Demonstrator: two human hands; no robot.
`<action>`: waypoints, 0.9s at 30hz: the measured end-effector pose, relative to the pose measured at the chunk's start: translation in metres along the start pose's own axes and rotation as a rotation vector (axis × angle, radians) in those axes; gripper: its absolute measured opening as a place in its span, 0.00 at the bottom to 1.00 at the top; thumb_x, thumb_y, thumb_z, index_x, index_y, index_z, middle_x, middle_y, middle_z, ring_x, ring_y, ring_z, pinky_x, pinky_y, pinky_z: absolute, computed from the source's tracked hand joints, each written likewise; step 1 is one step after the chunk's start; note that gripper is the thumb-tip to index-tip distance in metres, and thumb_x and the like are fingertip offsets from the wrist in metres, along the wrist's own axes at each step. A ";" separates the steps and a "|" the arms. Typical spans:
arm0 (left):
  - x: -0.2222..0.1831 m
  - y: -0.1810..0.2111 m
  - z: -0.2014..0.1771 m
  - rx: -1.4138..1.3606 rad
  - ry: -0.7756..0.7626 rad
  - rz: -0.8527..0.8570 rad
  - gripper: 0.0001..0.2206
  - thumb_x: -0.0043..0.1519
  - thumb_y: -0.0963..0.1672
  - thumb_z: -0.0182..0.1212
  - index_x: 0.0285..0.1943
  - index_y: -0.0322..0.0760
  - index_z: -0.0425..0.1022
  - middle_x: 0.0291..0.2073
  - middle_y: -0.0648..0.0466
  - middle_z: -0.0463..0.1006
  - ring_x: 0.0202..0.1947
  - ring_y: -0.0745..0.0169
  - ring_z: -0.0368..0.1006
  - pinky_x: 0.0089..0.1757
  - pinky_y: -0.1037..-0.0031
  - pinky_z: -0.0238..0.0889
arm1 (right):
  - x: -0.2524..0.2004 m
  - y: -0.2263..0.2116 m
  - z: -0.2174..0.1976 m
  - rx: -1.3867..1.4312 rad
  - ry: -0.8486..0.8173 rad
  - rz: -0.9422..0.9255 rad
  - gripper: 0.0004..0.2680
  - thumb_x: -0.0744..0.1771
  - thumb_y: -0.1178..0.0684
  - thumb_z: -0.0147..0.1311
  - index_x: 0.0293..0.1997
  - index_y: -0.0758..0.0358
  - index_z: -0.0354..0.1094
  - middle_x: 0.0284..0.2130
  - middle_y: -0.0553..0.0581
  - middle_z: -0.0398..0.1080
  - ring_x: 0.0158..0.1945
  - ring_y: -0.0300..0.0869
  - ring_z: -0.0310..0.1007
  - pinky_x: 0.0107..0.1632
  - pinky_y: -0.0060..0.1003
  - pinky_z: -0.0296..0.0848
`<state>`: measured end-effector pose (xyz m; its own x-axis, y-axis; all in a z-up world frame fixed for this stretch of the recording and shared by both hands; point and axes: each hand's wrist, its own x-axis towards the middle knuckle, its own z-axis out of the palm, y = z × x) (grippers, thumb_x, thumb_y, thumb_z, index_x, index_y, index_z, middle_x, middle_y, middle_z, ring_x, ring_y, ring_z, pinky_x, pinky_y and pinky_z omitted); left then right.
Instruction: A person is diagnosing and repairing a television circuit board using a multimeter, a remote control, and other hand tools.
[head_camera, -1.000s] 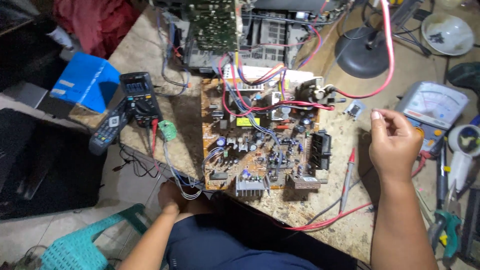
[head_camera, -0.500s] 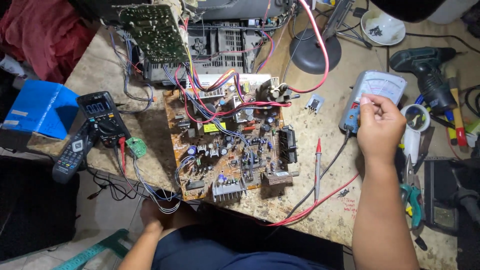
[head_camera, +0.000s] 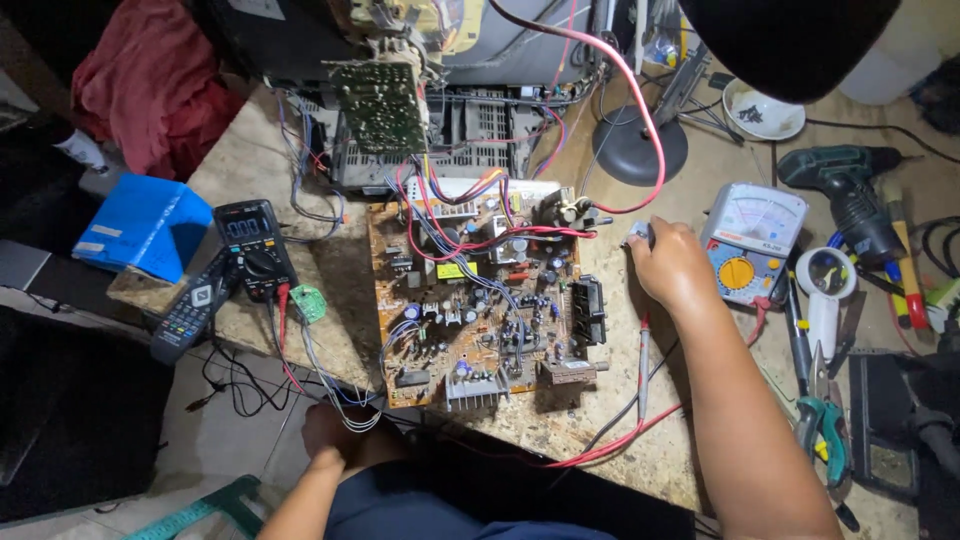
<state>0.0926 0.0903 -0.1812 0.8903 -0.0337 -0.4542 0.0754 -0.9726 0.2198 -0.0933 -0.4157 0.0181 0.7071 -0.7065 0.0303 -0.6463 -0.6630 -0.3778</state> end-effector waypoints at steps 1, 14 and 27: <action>-0.009 0.006 -0.010 -0.037 -0.025 -0.022 0.24 0.50 0.56 0.66 0.39 0.32 0.85 0.41 0.41 0.84 0.45 0.40 0.81 0.48 0.61 0.74 | 0.000 -0.010 -0.007 -0.014 -0.070 0.074 0.20 0.70 0.44 0.46 0.63 0.71 0.63 0.55 0.79 0.66 0.58 0.69 0.65 0.57 0.58 0.64; -0.059 0.026 -0.078 -0.053 -0.129 -0.046 0.21 0.63 0.53 0.47 0.32 0.44 0.87 0.38 0.50 0.85 0.56 0.45 0.68 0.45 0.58 0.70 | -0.034 -0.040 -0.051 0.237 -0.036 0.206 0.06 0.69 0.46 0.57 0.40 0.54 0.73 0.33 0.54 0.76 0.22 0.47 0.71 0.39 0.41 0.65; -0.032 -0.049 0.040 -0.583 1.012 0.069 0.09 0.65 0.39 0.68 0.52 0.29 0.78 0.41 0.41 0.77 0.39 0.45 0.73 0.39 0.61 0.65 | -0.079 -0.014 -0.051 0.222 0.165 -0.164 0.11 0.66 0.50 0.55 0.52 0.56 0.77 0.47 0.56 0.78 0.51 0.48 0.76 0.56 0.41 0.69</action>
<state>0.0430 0.1298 -0.2121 0.8322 0.3719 0.4112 -0.0261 -0.7146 0.6990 -0.1550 -0.3638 0.0685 0.7287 -0.6374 0.2503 -0.4363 -0.7139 -0.5477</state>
